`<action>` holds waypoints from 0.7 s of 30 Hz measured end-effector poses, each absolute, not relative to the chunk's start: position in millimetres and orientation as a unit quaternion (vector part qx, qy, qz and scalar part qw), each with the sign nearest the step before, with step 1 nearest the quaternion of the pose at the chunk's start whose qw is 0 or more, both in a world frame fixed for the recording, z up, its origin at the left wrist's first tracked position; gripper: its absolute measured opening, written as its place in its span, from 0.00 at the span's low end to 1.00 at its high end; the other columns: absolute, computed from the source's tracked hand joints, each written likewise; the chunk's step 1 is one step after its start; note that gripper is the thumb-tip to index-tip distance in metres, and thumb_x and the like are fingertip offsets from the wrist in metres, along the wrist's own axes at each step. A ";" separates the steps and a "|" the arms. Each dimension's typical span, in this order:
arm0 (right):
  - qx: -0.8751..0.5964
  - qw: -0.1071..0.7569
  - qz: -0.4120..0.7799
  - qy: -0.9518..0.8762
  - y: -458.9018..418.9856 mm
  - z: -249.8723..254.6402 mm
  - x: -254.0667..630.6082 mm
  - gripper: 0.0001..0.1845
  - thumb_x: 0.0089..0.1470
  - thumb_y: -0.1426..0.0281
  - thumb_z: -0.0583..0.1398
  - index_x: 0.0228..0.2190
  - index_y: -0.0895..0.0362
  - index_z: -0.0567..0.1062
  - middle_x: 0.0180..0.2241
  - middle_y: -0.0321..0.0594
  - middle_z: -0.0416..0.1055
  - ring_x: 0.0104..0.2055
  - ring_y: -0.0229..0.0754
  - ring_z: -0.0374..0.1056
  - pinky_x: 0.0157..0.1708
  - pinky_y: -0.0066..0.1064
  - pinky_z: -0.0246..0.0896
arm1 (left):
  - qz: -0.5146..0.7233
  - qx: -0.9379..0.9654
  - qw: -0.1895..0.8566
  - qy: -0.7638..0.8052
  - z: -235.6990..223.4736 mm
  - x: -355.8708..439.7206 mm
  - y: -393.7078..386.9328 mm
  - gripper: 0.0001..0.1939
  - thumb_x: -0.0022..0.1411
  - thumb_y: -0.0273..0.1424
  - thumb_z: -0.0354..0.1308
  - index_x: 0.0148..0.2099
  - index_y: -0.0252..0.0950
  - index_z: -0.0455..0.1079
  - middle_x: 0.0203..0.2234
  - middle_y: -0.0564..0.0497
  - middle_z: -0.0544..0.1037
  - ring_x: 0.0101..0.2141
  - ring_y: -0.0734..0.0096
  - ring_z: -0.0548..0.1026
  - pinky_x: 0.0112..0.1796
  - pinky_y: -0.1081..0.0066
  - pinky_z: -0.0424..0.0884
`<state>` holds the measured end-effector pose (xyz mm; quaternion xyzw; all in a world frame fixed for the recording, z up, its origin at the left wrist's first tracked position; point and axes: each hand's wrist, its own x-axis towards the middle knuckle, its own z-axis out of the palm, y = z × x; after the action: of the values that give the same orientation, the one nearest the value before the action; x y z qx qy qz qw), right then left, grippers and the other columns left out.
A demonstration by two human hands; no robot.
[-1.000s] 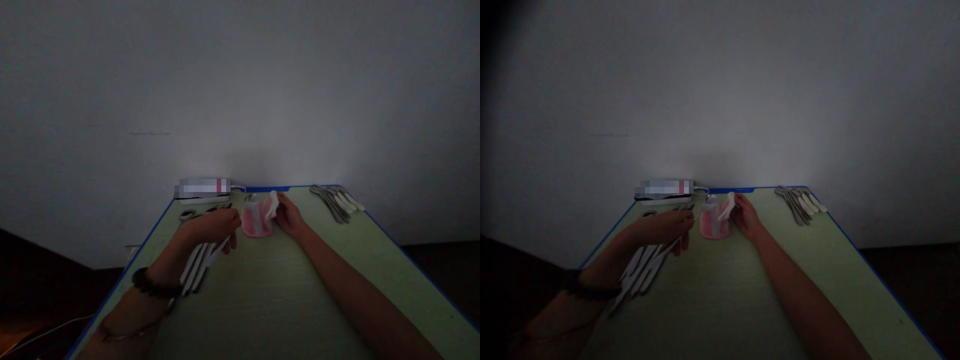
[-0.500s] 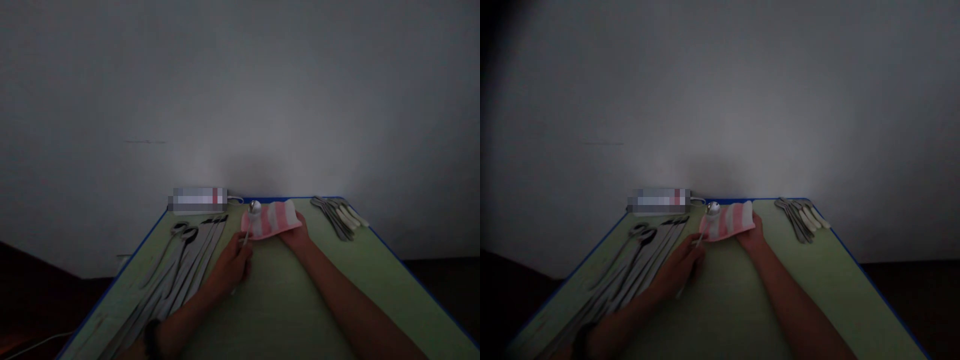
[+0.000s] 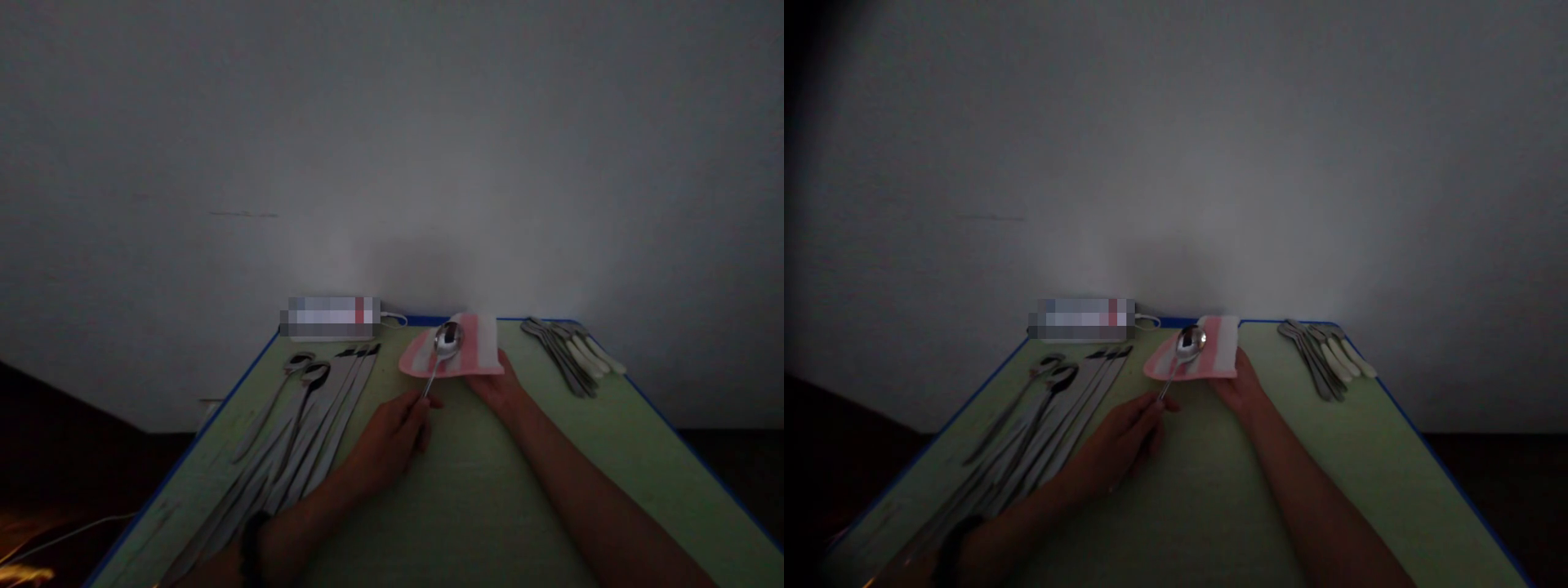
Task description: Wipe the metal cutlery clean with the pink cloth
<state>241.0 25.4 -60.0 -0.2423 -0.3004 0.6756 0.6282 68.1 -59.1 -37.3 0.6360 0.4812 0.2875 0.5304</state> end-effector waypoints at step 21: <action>-0.150 0.596 0.761 -0.208 28.2 -55.2 241.4 0.17 0.53 0.58 0.50 0.36 0.56 0.71 0.37 0.37 0.74 0.43 0.39 0.68 0.46 0.34 0.61 | 0.289 0.634 0.502 0.513 -37.4 68.6 -56.2 0.18 0.62 0.40 0.39 0.46 0.35 0.62 0.17 0.59 0.65 0.11 0.81 0.58 0.12 0.79 0.55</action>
<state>241.4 28.2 -55.2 -0.1498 -0.2075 0.7610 0.5961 68.6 -56.2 -37.4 0.6336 0.5130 0.2894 0.5016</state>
